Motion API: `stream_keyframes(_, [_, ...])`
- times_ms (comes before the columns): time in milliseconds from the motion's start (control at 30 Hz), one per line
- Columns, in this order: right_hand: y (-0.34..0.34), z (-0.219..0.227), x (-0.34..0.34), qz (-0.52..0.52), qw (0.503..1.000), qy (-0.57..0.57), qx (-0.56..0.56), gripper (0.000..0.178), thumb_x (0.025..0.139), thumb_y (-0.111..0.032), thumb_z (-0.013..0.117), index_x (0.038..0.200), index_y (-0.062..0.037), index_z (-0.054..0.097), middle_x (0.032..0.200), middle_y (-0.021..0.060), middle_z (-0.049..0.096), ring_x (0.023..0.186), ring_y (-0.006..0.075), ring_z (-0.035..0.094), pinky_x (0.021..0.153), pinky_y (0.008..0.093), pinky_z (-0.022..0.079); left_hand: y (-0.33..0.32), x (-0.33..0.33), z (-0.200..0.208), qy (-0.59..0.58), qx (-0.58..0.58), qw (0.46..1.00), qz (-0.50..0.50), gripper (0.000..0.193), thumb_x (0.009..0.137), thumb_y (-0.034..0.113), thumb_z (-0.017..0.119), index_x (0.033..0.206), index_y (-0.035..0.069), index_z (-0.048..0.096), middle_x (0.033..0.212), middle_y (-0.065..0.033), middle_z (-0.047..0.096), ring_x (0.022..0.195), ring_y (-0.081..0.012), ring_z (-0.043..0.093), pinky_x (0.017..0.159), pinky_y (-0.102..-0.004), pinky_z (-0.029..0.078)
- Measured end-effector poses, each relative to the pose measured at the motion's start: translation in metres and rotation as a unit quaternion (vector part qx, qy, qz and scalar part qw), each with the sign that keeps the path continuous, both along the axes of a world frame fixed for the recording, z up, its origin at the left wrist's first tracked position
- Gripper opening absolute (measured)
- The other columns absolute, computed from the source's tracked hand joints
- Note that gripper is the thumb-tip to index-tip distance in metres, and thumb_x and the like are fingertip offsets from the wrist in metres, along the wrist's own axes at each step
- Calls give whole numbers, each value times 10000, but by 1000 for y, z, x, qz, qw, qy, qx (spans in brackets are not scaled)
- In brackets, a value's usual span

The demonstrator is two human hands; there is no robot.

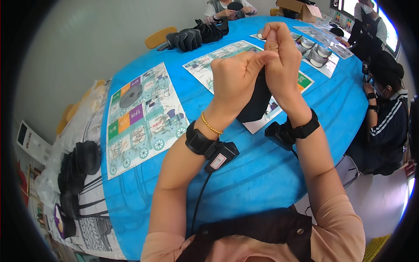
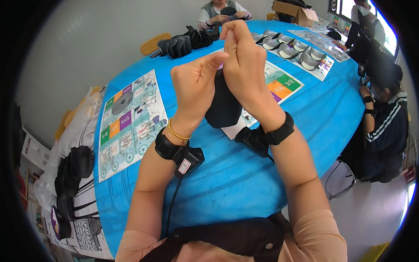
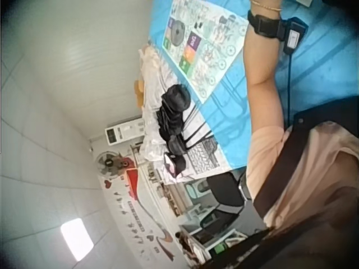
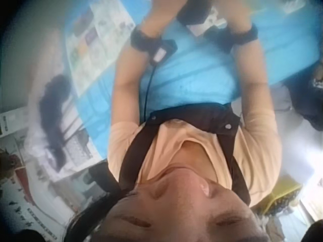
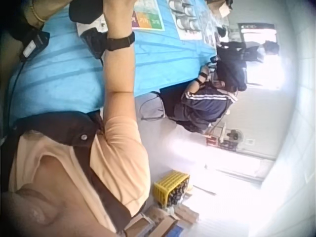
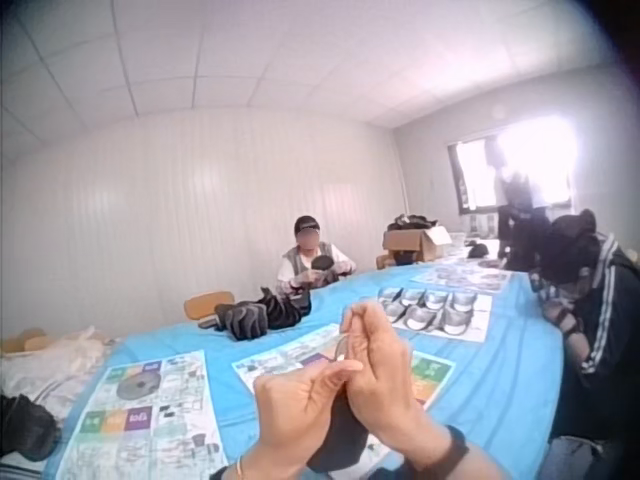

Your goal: Fitting or assembling different components of a shoe upper by hand.

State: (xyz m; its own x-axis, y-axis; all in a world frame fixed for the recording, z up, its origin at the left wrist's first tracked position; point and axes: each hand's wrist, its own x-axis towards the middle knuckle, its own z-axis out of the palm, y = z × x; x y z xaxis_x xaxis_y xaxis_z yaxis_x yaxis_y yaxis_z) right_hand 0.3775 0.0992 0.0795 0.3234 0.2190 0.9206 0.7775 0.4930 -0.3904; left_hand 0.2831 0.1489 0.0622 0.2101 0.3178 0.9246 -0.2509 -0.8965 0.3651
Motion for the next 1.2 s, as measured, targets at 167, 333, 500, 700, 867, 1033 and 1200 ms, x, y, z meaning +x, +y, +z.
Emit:
stream_keyframes(167, [10,-14,-5,-1,1000,24,-5,66,970,-108,471,985,-62,515,597,108,475,460,167,440,443,306,336,21,-5,-7,57,13,998,27,563,876,486,608,603,-6,584,456,-107,370,455,-187,282,414,-305,305])
stream_keyframes(333, [13,-20,0,-54,986,-126,96,106,950,-40,489,1049,-75,504,656,109,556,492,228,563,462,314,414,24,5,-13,18,-47,998,-23,642,878,542,571,570,-15,490,483,-112,330,477,-189,268,425,-331,290])
stream_keyframes(500, [-7,-9,-5,-43,999,-30,-12,103,974,-71,454,1066,-80,499,571,81,476,452,186,487,436,311,354,23,0,-10,-7,-40,998,-38,683,919,580,479,593,-20,491,517,-124,342,464,-179,324,444,-340,302])
stream_keyframes(700, [-10,-13,-6,14,995,48,-86,140,998,-138,410,1080,-83,510,527,58,424,446,135,440,442,304,298,36,-20,-6,68,-117,986,-100,765,923,658,362,585,-1,553,487,-55,492,467,-120,472,467,-300,371])
stream_keyframes(867, [13,-24,-2,-59,998,-15,-12,146,970,-129,457,1093,-96,529,583,117,492,478,210,480,470,314,341,40,-5,-8,62,36,997,-27,648,908,556,517,567,6,508,483,-59,390,460,-94,362,426,-273,282])
stream_keyframes(1033, [-5,-7,-3,14,998,12,-66,233,962,-272,514,1118,-106,565,584,59,476,532,120,454,521,281,365,29,-22,8,33,44,998,2,619,879,472,628,546,24,360,500,-15,272,503,-80,249,418,-289,195])
stream_keyframes(1200, [-11,-4,7,326,907,87,-251,333,901,-371,589,915,-39,604,766,-1,533,770,102,476,734,260,377,33,-40,12,-67,-91,992,-62,666,877,550,586,559,14,350,549,-28,227,532,-92,239,434,-292,199])
